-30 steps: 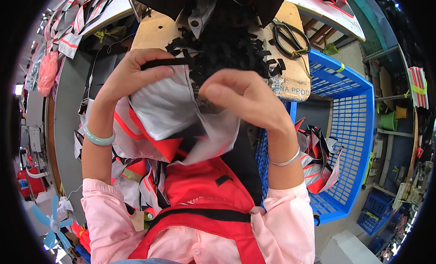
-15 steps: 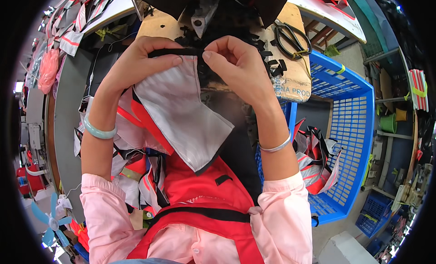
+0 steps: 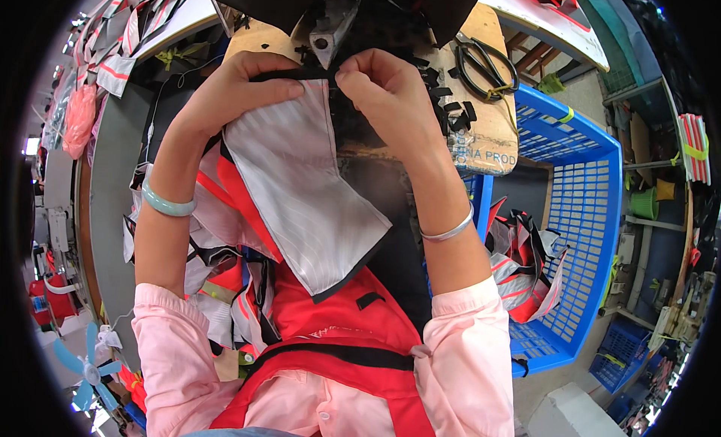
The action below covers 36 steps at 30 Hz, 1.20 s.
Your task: The person operates a sewing machine to stitch black elastic bands onto the edges of white fabric masks with red trim. They repeatedly pick up masks from a pile, align the elastic with the fabric, and feed the material through the machine. Finished masks are placed into a blue crate to the right.
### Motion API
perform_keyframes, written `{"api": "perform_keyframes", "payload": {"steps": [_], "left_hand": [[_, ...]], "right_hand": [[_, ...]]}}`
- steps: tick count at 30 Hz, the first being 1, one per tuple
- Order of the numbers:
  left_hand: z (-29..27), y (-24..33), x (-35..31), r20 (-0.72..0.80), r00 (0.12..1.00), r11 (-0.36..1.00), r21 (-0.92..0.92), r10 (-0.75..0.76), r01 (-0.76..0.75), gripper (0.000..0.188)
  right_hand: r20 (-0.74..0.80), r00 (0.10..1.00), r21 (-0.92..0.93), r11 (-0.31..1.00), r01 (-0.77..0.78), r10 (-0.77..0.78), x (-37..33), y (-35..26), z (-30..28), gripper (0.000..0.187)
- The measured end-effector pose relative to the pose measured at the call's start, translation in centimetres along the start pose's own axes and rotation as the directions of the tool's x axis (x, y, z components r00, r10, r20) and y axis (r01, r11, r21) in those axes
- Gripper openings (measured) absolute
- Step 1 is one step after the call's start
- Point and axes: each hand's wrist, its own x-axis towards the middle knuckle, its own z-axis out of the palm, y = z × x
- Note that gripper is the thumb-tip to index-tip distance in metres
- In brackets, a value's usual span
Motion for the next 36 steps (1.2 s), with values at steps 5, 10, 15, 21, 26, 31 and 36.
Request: {"api": "perform_keyframes", "payload": {"steps": [5, 10, 15, 21, 26, 31, 36], "left_hand": [[0.1, -0.5, 0.3, 0.007, 1.0, 0.99, -0.141, -0.018, 0.019, 0.033], [0.2, -0.8, 0.7, -0.007, 1.0, 0.983, -0.185, -0.007, 0.006, 0.032], [0.4, -0.3, 0.4, -0.017, 0.997, 0.97, -0.232, -0.074, 0.068, 0.032], [0.0, -0.7, -0.7, -0.02, 0.996, 0.983, -0.159, -0.092, 0.087, 0.032], [0.6, -0.1, -1.6, 0.305, 0.948, 0.972, 0.182, 0.089, -0.15, 0.035], [4.5, 2.8, -2.4, 0.464, 0.875, 0.855, 0.389, 0.138, -0.342, 0.041], [5.7, 1.2, -6.9, 0.155, 0.974, 0.986, -0.058, 0.163, -0.156, 0.044]], "right_hand": [[-0.048, 0.997, 0.053, 0.997, 0.056, -0.053, 0.3, 0.0, 0.1, 0.013], [-0.07, 0.994, 0.027, 0.996, 0.088, -0.086, 0.9, 0.5, 0.2, 0.013], [-0.084, 0.991, 0.121, 0.986, 0.111, -0.101, 0.8, 0.7, 0.3, 0.013], [-0.176, 0.984, -0.153, 0.988, -0.004, -0.023, -0.9, -1.6, -0.8, 0.014], [0.395, 0.702, -0.616, 0.396, 0.681, -0.593, -6.7, -1.9, 3.1, 0.011], [0.659, 0.709, -0.724, 0.045, 0.688, -0.249, -9.3, 1.5, 9.2, 0.021], [0.708, 0.672, -0.578, 0.37, 0.728, -0.216, -8.4, 1.9, 6.0, 0.014]]}}
